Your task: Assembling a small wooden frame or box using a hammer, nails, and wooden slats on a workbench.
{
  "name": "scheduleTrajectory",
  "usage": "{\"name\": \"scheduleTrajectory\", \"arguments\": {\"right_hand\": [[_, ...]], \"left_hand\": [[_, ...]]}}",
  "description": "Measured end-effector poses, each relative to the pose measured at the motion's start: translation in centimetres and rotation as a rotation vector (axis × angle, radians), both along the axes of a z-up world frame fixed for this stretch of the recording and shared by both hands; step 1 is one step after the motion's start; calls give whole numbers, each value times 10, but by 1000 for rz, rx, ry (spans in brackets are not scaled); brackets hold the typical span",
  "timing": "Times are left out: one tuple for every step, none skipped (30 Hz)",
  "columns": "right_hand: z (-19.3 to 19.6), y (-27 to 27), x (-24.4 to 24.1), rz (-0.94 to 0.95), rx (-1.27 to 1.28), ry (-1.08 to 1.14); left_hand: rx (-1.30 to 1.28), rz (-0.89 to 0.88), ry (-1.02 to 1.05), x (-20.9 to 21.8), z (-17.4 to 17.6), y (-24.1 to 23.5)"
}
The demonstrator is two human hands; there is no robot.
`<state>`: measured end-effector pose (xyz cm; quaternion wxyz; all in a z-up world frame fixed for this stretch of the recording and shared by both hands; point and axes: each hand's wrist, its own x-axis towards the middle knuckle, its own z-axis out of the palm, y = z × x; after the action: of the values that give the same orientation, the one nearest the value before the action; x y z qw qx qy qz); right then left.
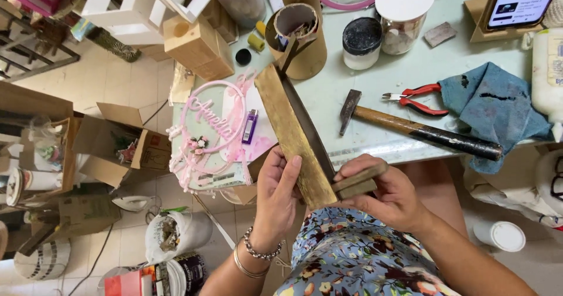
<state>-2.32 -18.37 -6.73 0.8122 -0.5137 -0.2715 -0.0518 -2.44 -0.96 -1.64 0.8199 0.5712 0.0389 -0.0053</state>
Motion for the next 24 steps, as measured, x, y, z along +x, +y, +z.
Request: {"name": "scheduleTrajectory", "arguments": {"right_hand": [[1, -3, -1, 5, -4, 5], [3, -5, -1, -2, -91, -61], [4, -7, -2, -9, -177, -127], [3, -9, -2, -7, -180, -125], [2, -11, -2, -2, -173, -125], [2, -14, -1, 2, -170, -125], [0, -16, -1, 3, -175, -124], [-1, -18, -1, 3, -228, -120], [-3, -21, 0, 2, -282, -115], [-3, -23, 0, 4, -288, -111], [-4, -25, 0, -7, -306, -150], [-4, -27, 1, -16, -324, -193], [-4, -28, 0, -13, -330, -191], [-3, -29, 0, 25, -315, -185], [-3, -30, -1, 61, -301, -179], [-5, -32, -2, 62, -304, -178], [-6, -34, -3, 48, -347, -163], [-7, -36, -5, 33, -391, -148], [-8, -37, -7, 34, -395, -147], [-9, -37, -8, 17, -413, -140], [-10, -37, -8, 0, -431, -134], [-10, -38, -9, 0, -433, -134], [-10, -38, -10, -31, -474, -149], [-11, -39, -11, -60, -513, -163]], "left_hand": [[-4, 5, 5, -4, 0, 0], [46, -76, -27, -9, 1, 0], [95, -157, -59, -13, 2, -1], [92, -155, -57, -15, 1, -1], [160, -168, -69, -16, 0, -1], [226, -181, -82, -18, 0, -1], [221, -180, -81, -20, -2, -1], [230, -171, -100, -21, -3, -2], [240, -161, -119, -22, -4, -2], [233, -161, -114, -24, -6, -4], [258, -142, -110, -26, -8, -5], [282, -121, -108, -28, -9, -5], [276, -119, -106, -30, -12, -7], [273, -108, -156, -32, -14, -9], [270, -97, -206, -34, -16, -10], [267, -97, -205, -35, -18, -11], [278, -92, -194, -36, -19, -12], [289, -88, -184, -38, -21, -13], [285, -88, -183, -39, -22, -12], [399, -83, -167, -40, -23, -11], [512, -78, -150, -40, -24, -11], [510, -78, -151, -40, -24, -11], [550, -94, -173, -40, -25, -11], [591, -110, -194, -40, -25, -10]]}}
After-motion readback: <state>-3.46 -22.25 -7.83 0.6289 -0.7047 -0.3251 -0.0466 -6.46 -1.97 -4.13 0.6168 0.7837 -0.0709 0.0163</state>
